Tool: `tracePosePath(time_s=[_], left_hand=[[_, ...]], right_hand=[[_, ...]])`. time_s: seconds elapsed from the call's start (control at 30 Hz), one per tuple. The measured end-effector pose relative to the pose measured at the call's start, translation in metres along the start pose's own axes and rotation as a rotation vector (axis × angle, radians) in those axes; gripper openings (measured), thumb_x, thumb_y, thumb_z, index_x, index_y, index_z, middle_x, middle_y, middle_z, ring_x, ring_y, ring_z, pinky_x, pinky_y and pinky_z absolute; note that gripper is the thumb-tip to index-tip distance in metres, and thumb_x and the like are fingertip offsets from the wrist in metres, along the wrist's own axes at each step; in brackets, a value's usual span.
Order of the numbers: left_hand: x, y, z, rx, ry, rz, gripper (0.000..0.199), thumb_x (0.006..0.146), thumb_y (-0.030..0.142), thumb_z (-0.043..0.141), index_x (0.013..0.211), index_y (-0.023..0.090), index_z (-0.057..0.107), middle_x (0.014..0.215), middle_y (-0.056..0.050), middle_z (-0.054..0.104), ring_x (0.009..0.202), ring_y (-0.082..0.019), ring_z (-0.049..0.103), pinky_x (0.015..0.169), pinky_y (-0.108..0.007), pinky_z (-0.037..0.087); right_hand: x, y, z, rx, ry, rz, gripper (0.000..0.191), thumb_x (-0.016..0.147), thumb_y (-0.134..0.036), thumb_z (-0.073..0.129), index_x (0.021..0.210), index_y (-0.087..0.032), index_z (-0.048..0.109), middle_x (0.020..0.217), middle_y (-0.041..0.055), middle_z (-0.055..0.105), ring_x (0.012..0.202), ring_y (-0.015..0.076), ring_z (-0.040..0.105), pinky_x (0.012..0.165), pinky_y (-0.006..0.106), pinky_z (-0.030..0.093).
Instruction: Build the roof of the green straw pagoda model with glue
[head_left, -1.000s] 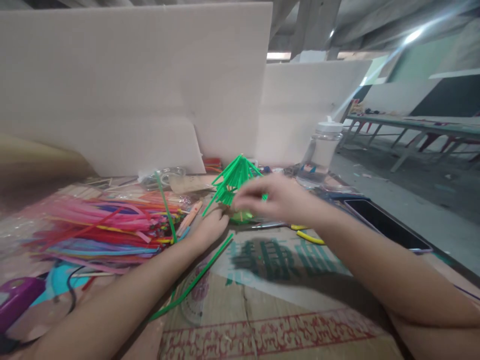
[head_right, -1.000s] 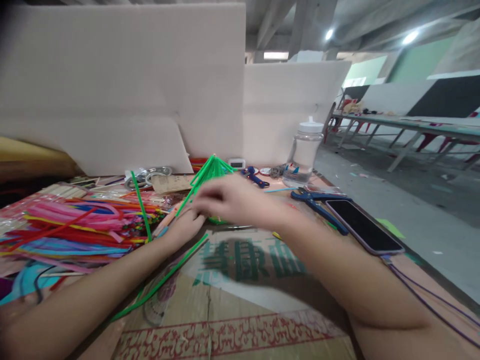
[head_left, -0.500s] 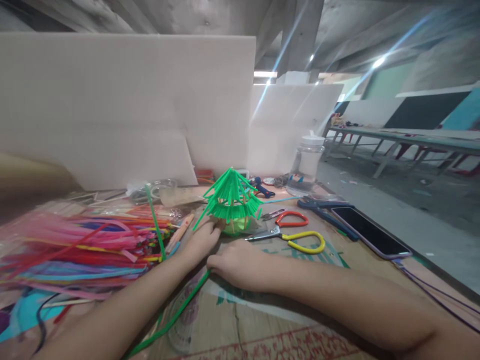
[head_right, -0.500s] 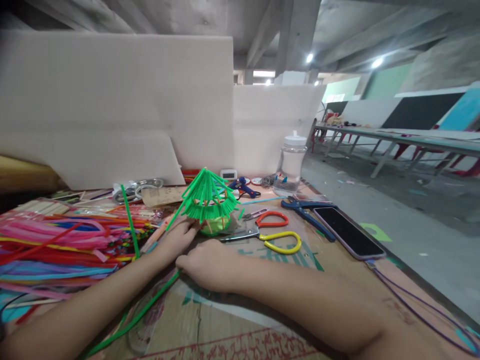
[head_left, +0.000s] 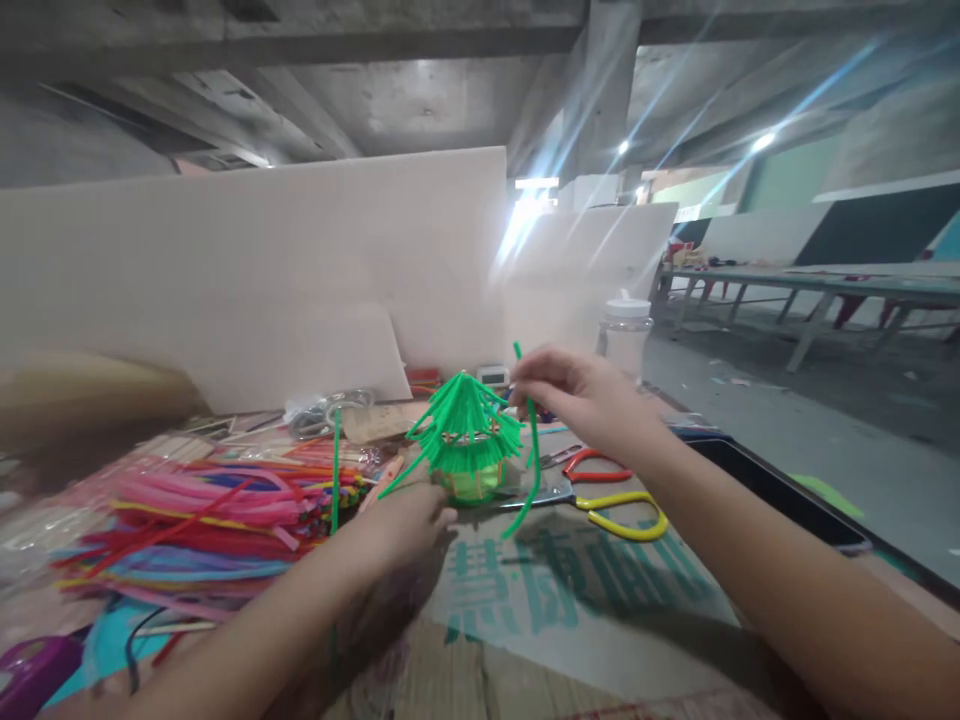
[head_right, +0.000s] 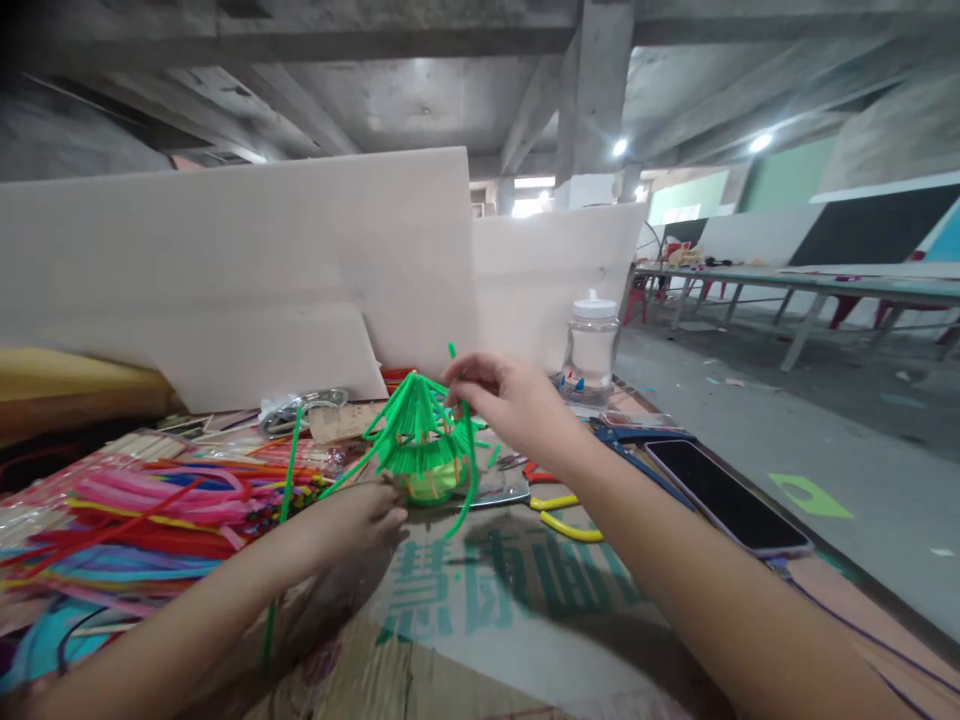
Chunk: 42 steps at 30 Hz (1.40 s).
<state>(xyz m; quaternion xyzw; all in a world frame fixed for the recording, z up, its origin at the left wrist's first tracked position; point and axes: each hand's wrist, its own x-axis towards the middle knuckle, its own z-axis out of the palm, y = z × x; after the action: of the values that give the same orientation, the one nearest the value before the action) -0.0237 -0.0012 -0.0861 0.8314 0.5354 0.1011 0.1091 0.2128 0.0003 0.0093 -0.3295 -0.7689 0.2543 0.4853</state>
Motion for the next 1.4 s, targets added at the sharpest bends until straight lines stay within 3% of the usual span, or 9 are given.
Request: tracePosePath(time_s=[0.2, 0.27, 0.37, 0.47, 0.63, 0.77, 0.9, 1.1, 1.4], left_hand=[[-0.042, 0.035, -0.060, 0.022, -0.266, 0.056, 0.033, 0.087, 0.040, 0.048, 0.072, 0.022, 0.071, 0.064, -0.001, 0.068, 0.056, -0.017, 0.059, 0.052, -0.027, 0.036], [-0.035, 0.040, -0.080, 0.026, -0.113, 0.050, 0.039, 0.088, 0.048, 0.047, 0.070, 0.022, 0.069, 0.062, -0.001, 0.066, 0.056, -0.017, 0.059, 0.051, -0.027, 0.034], [0.000, 0.038, -0.098, 0.019, 0.371, -0.012, 0.042, 0.091, 0.053, 0.044, 0.085, 0.021, 0.072, 0.076, -0.003, 0.071, 0.069, -0.020, 0.063, 0.059, -0.028, 0.041], [0.039, 0.038, -0.095, -0.052, 0.603, -0.015, 0.044, 0.089, 0.051, 0.050, 0.110, 0.019, 0.070, 0.104, -0.008, 0.072, 0.093, -0.023, 0.066, 0.080, -0.032, 0.048], [0.064, 0.052, -0.073, 0.034, 0.582, -0.031, 0.043, 0.089, 0.050, 0.051, 0.108, 0.017, 0.071, 0.106, -0.010, 0.072, 0.099, -0.027, 0.065, 0.086, -0.037, 0.049], [0.060, 0.054, -0.068, 0.080, 0.642, -0.063, 0.039, 0.091, 0.044, 0.048, 0.103, 0.017, 0.073, 0.104, -0.010, 0.073, 0.099, -0.029, 0.065, 0.087, -0.038, 0.049], [0.055, 0.040, -0.073, -0.104, 0.567, 0.060, 0.039, 0.091, 0.042, 0.047, 0.110, 0.019, 0.072, 0.115, -0.007, 0.072, 0.106, -0.026, 0.064, 0.091, -0.034, 0.049], [0.049, 0.021, -0.073, -0.385, 0.473, 0.121, 0.048, 0.090, 0.052, 0.051, 0.118, 0.017, 0.068, 0.115, -0.009, 0.072, 0.101, -0.025, 0.066, 0.091, -0.038, 0.052], [0.028, 0.017, -0.078, -0.311, 0.435, 0.286, 0.033, 0.092, 0.043, 0.057, 0.117, 0.024, 0.068, 0.118, -0.004, 0.068, 0.108, -0.020, 0.062, 0.097, -0.032, 0.047]], right_hand=[[0.014, 0.018, -0.017, 0.153, 0.010, 0.224, 0.033, 0.086, -0.017, 0.059, 0.118, -0.020, 0.050, 0.067, -0.0028, 0.070, 0.056, 0.0130, 0.063, 0.048, 0.023, 0.046], [0.015, 0.020, -0.014, 0.150, -0.026, 0.281, 0.031, 0.087, -0.018, 0.058, 0.117, -0.020, 0.051, 0.068, -0.0023, 0.070, 0.051, 0.0121, 0.061, 0.046, 0.023, 0.045], [0.013, 0.028, -0.004, 0.048, -0.107, 0.300, 0.037, 0.087, -0.016, 0.056, 0.124, -0.021, 0.050, 0.069, -0.0029, 0.070, 0.049, 0.0124, 0.061, 0.047, 0.024, 0.046], [0.012, 0.048, 0.003, -0.288, -0.133, 0.201, 0.042, 0.088, -0.018, 0.057, 0.130, -0.022, 0.051, 0.075, -0.0005, 0.073, 0.060, 0.0147, 0.066, 0.058, 0.026, 0.048], [0.020, 0.080, -0.016, -0.651, -0.153, 0.175, 0.039, 0.089, -0.029, 0.061, 0.127, -0.020, 0.059, 0.092, 0.0069, 0.076, 0.081, 0.0196, 0.069, 0.069, 0.028, 0.047], [0.018, 0.089, -0.035, -0.687, -0.214, 0.209, 0.031, 0.093, -0.032, 0.053, 0.119, -0.020, 0.064, 0.094, 0.0066, 0.076, 0.080, 0.0185, 0.068, 0.067, 0.026, 0.045], [-0.001, 0.105, -0.042, -0.721, -0.381, 0.211, 0.021, 0.087, -0.027, 0.059, 0.102, -0.022, 0.074, 0.094, 0.0059, 0.076, 0.081, 0.0200, 0.067, 0.067, 0.027, 0.044], [-0.016, 0.143, -0.042, -0.721, -0.563, 0.165, 0.024, 0.079, -0.022, 0.065, 0.100, -0.022, 0.076, 0.093, 0.0072, 0.075, 0.082, 0.0207, 0.067, 0.069, 0.027, 0.045], [-0.017, 0.155, -0.030, -0.750, -0.515, 0.016, 0.017, 0.080, -0.015, 0.057, 0.078, -0.016, 0.075, 0.085, 0.0116, 0.071, 0.085, 0.0221, 0.062, 0.077, 0.031, 0.041]])
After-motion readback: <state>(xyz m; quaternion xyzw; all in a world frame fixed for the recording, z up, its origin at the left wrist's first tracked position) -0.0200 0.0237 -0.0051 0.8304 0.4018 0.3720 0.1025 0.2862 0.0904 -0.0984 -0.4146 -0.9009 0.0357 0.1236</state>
